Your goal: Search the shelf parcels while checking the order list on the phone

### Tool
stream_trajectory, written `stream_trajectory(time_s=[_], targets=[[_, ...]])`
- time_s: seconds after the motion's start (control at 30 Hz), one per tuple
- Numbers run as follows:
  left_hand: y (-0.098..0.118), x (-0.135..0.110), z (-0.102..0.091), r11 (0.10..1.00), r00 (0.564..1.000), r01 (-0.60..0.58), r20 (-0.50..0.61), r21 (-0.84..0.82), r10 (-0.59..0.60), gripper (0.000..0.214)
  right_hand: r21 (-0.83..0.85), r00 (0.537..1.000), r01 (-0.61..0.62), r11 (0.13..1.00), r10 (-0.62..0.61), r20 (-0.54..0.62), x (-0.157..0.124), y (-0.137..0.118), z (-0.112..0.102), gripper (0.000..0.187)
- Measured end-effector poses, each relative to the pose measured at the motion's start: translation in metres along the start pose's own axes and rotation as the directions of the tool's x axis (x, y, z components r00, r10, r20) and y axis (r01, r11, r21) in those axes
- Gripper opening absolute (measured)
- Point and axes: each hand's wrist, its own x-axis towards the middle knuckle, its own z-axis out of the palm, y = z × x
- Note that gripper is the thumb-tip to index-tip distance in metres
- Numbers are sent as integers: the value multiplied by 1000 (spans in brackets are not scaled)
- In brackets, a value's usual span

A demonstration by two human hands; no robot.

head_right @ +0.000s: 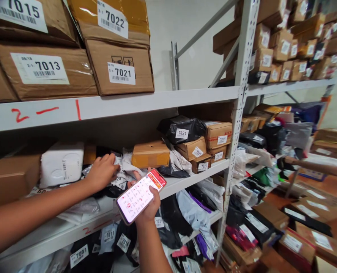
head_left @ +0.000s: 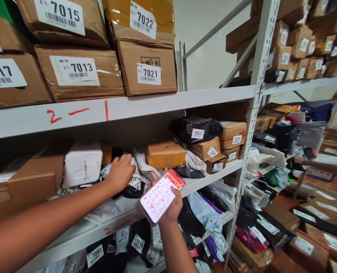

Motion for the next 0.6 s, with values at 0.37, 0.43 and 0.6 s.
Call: stream_trajectory(time_s=[0.37,0.43,0.6], targets=[[-4,3,-2,957,938,-288,215,45,272,24,33,1000,-7,999,6,28,2,-3,-3,66],[-7,3,-2,955,934,-297,217,26,284,25,44,1000,-7,999,5,30,2,-4,-4,66],[-22,8,0,967,959,-245,128,-69,252,28,43,998,-15,999,12,63,4,-6,-7,66]])
